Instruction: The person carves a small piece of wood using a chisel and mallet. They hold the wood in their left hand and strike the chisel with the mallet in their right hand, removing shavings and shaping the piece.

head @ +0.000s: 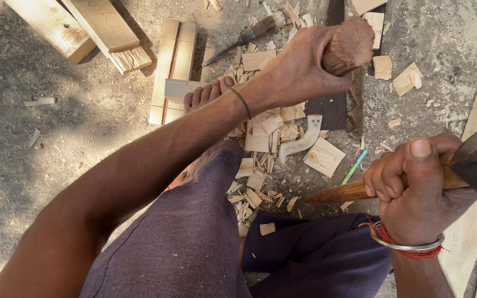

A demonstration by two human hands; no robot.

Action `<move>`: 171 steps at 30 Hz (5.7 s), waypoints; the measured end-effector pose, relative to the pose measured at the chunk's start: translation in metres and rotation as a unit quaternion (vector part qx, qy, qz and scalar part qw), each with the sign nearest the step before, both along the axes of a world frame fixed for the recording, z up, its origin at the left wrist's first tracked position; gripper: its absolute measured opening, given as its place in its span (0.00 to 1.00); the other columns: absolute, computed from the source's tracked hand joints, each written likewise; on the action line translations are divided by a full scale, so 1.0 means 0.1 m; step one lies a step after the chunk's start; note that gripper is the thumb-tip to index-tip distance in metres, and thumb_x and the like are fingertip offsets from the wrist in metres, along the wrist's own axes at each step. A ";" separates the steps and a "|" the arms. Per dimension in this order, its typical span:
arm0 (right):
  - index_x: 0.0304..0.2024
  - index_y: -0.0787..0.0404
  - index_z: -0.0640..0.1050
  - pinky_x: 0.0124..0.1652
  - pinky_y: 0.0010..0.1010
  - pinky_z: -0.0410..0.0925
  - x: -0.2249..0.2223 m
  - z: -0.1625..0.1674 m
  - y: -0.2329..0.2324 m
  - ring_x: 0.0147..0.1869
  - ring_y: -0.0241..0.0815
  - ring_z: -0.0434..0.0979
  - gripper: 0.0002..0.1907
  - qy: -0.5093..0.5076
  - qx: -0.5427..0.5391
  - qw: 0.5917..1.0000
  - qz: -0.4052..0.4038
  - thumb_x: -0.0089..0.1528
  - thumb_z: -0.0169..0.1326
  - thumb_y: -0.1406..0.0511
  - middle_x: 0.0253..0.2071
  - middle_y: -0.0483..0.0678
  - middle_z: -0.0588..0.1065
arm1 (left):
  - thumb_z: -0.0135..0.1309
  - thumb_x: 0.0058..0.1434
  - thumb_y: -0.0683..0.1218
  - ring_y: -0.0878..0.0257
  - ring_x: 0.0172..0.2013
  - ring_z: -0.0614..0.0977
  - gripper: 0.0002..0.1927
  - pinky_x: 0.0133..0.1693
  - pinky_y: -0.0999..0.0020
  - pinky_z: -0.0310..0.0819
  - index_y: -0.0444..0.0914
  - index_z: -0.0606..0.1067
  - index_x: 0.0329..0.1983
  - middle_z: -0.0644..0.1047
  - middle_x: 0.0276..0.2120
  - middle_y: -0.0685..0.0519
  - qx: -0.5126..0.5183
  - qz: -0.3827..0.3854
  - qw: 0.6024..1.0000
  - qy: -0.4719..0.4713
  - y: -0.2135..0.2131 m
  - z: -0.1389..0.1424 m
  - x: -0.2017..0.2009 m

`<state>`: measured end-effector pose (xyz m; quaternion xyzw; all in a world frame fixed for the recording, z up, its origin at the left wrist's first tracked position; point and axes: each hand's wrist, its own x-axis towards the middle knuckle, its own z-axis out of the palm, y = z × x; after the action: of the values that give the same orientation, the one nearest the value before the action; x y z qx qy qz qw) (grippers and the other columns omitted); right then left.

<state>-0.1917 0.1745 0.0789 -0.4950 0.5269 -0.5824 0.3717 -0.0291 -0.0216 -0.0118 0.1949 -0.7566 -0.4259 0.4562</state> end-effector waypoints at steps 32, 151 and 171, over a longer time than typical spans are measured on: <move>0.23 0.58 0.67 0.21 0.27 0.60 -0.17 0.56 -0.38 0.17 0.34 0.61 0.26 0.156 0.093 0.982 0.055 0.77 0.48 0.58 0.16 0.42 0.62 | 0.66 0.58 0.46 0.65 0.34 0.86 0.16 0.40 0.67 0.87 0.35 0.77 0.45 0.82 0.35 0.52 0.078 -0.015 0.997 -0.007 0.20 -0.09 0.20; 0.52 0.64 0.80 0.34 0.27 0.68 0.05 -0.27 -0.20 0.35 0.31 0.74 0.14 0.349 -0.023 0.935 0.049 0.69 0.57 0.61 0.37 0.48 0.79 | 0.65 0.63 0.47 0.67 0.44 0.86 0.17 0.50 0.67 0.84 0.35 0.78 0.52 0.84 0.43 0.52 0.156 -0.085 0.983 -0.051 0.35 -0.18 0.48; 0.36 0.65 0.78 0.24 0.24 0.65 0.26 -0.06 -0.30 0.27 0.30 0.72 0.10 0.328 0.048 0.943 0.038 0.64 0.56 0.63 0.26 0.42 0.75 | 0.69 0.59 0.45 0.65 0.43 0.85 0.18 0.49 0.65 0.81 0.35 0.76 0.49 0.83 0.43 0.53 0.080 -0.102 0.991 -0.021 0.25 -0.07 0.29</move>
<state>-0.1653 0.1441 0.0732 -0.6597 0.6281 -0.3472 0.2232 -0.0002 0.0035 -0.0184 0.1616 -0.7454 -0.5256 0.3769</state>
